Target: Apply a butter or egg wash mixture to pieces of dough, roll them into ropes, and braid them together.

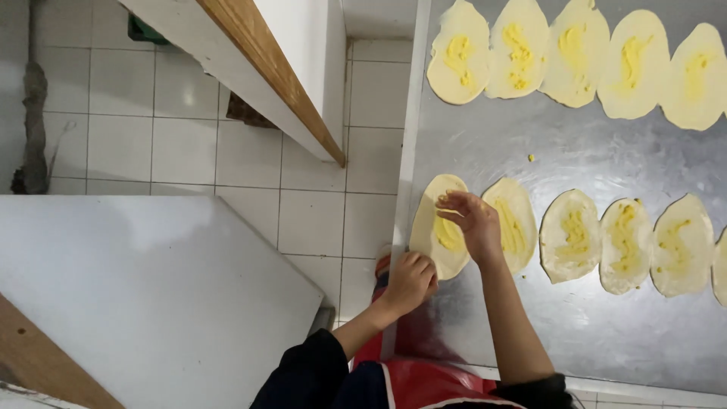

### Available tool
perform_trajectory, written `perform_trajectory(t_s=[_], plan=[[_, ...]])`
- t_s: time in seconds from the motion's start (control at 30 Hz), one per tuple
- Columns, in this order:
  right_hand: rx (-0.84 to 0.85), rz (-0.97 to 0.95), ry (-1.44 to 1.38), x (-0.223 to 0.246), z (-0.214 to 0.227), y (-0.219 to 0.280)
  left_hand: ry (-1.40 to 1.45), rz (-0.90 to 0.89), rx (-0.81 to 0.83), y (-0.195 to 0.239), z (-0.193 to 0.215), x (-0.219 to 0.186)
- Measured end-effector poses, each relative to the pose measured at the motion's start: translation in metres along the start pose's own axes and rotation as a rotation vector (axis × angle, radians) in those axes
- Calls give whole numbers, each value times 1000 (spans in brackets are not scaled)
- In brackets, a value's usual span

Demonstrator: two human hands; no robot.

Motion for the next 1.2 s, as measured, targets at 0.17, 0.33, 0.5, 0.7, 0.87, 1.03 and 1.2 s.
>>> perform_trajectory(t_s=[0.17,0.33,0.5,0.7,0.87,1.03,1.2], plan=[[13,-399,-853,13,-4,-16,65,25,22,5,-6,2],[-453,-12,428,-30,-7,75,278,304,-86,6,-4,0],[-404,575,838,-15,-40,102,511,609,-256,8,-16,-9],[-356,-341,491,-70,-21,152,1157,1319,-485,-30,-30,23],[-289,-93,784,-82,-59,222,704,271,146,-129,-45,95],[-172,314,878,-95,-39,229,-36,-359,320,-159,-55,114],[-597,185,718,-26,-3,109,-58,-345,489,-160,-54,101]])
Point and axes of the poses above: each hand's wrist, its own y-axis away from the middle knuckle, its own z-axis out of the back of the hand, x = y × z, the point moved 1 cm from there along -y, towards the middle knuckle, and after that the axes turned 14 degrees about -z, right-handed, at the moved point
